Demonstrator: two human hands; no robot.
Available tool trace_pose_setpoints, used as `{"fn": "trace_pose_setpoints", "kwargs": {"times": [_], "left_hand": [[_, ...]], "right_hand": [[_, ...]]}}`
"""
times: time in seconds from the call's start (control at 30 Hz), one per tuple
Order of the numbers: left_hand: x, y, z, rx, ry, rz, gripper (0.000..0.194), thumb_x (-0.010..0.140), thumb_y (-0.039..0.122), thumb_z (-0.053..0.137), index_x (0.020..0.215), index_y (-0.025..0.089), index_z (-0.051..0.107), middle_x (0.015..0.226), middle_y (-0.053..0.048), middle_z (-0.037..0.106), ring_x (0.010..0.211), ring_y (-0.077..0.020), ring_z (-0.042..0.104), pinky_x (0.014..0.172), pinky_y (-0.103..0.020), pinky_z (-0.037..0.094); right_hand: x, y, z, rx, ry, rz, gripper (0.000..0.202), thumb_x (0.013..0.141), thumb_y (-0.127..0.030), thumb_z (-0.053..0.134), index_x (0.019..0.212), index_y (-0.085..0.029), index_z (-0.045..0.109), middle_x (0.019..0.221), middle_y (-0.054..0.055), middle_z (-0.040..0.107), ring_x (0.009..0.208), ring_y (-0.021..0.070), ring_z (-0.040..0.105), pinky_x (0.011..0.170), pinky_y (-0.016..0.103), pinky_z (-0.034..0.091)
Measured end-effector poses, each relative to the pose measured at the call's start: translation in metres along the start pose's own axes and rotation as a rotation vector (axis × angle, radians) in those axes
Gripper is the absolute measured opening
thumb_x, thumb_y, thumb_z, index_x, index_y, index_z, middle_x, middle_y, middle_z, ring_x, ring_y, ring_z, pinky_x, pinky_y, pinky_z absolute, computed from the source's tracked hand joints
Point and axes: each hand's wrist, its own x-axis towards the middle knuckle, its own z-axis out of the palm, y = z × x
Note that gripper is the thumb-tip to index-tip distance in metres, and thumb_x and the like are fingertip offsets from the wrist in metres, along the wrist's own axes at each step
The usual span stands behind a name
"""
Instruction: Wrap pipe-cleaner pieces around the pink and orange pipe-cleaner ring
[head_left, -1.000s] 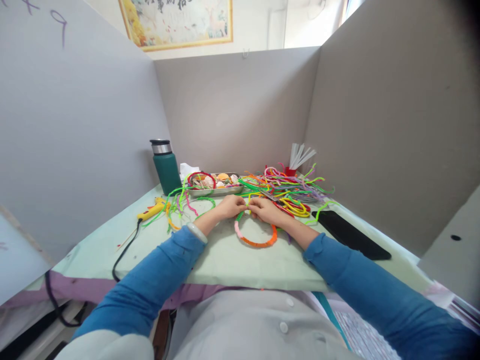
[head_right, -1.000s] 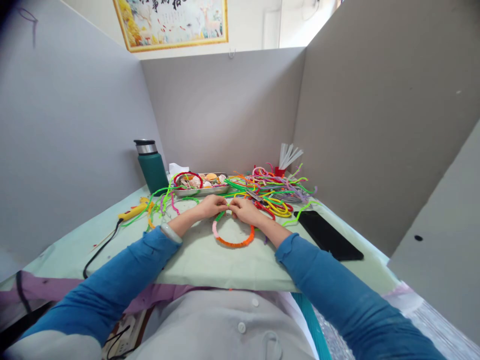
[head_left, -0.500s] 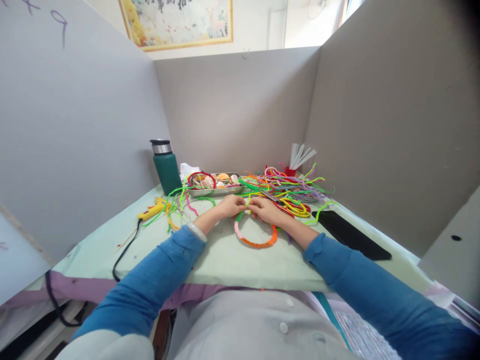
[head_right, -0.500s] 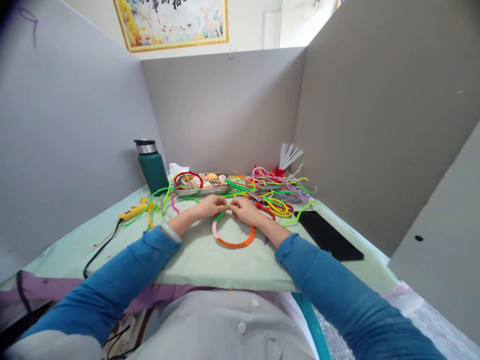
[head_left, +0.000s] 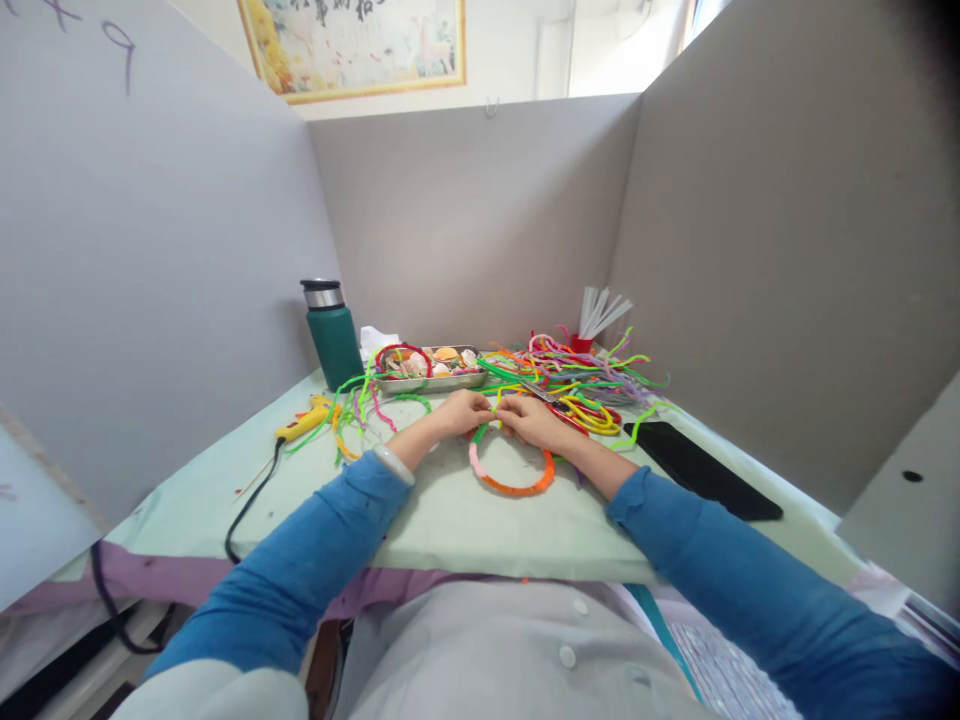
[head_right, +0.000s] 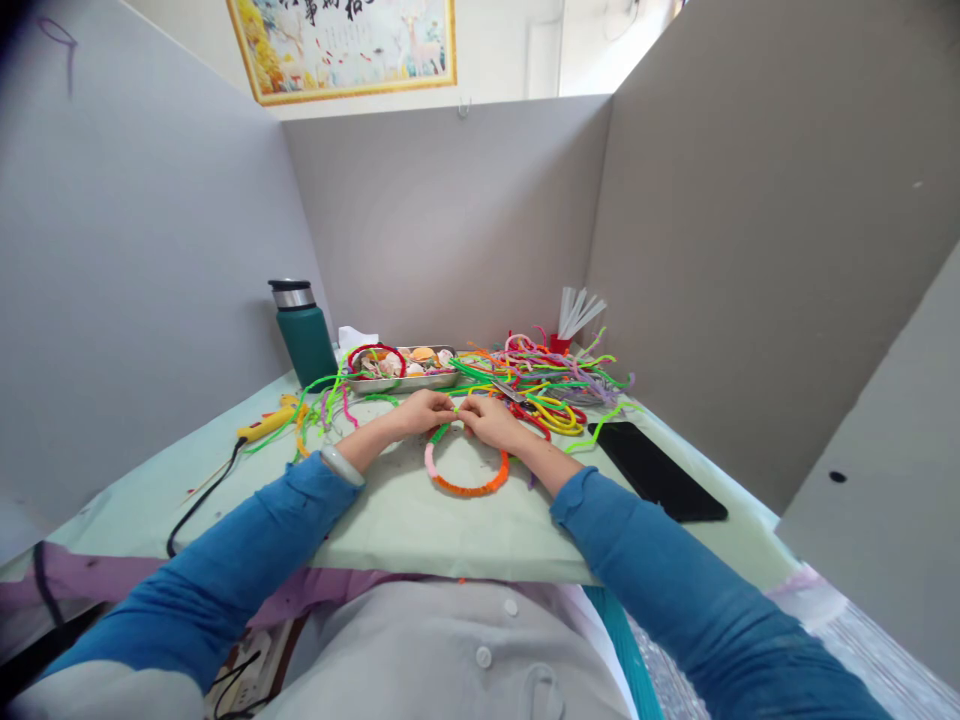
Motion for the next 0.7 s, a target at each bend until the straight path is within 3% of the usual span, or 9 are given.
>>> {"fn": "trace_pose_setpoints", "kwargs": {"times": [0.33, 0.53, 0.7], "left_hand": [[-0.0010, 0.0002, 0.0003, 0.009, -0.013, 0.001, 0.044, 0.068, 0.054, 0.046, 0.074, 0.012, 0.057, 0.052, 0.001, 0.050, 0.044, -0.0084, 0.044, 0.041, -0.018, 0.030], [0.0013, 0.0012, 0.0012, 0.020, 0.059, 0.029, 0.038, 0.068, 0.046, 0.050, 0.082, 0.012, 0.058, 0.064, -0.001, 0.056, 0.050, -0.0083, 0.044, 0.045, -0.019, 0.033], [0.0008, 0.0012, 0.0007, -0.031, 0.049, 0.022, 0.037, 0.067, 0.045, 0.051, 0.083, 0.012, 0.057, 0.063, 0.000, 0.056, 0.048, -0.0076, 0.042, 0.044, -0.019, 0.032]], "right_hand": [[0.0003, 0.0039, 0.0020, 0.037, -0.004, 0.016, 0.023, 0.079, -0.036, 0.041, 0.074, -0.015, 0.051, 0.060, -0.001, 0.057, 0.040, 0.0056, 0.041, 0.041, 0.018, 0.031], [0.0013, 0.0035, 0.0017, 0.073, -0.007, 0.032, 0.023, 0.079, -0.036, 0.040, 0.073, -0.016, 0.050, 0.059, -0.001, 0.056, 0.039, 0.0053, 0.040, 0.041, 0.018, 0.031], [0.0010, 0.0030, 0.0016, 0.089, -0.013, 0.034, 0.023, 0.079, -0.036, 0.041, 0.072, -0.016, 0.049, 0.059, -0.002, 0.056, 0.038, 0.0042, 0.040, 0.039, 0.017, 0.031]]}}
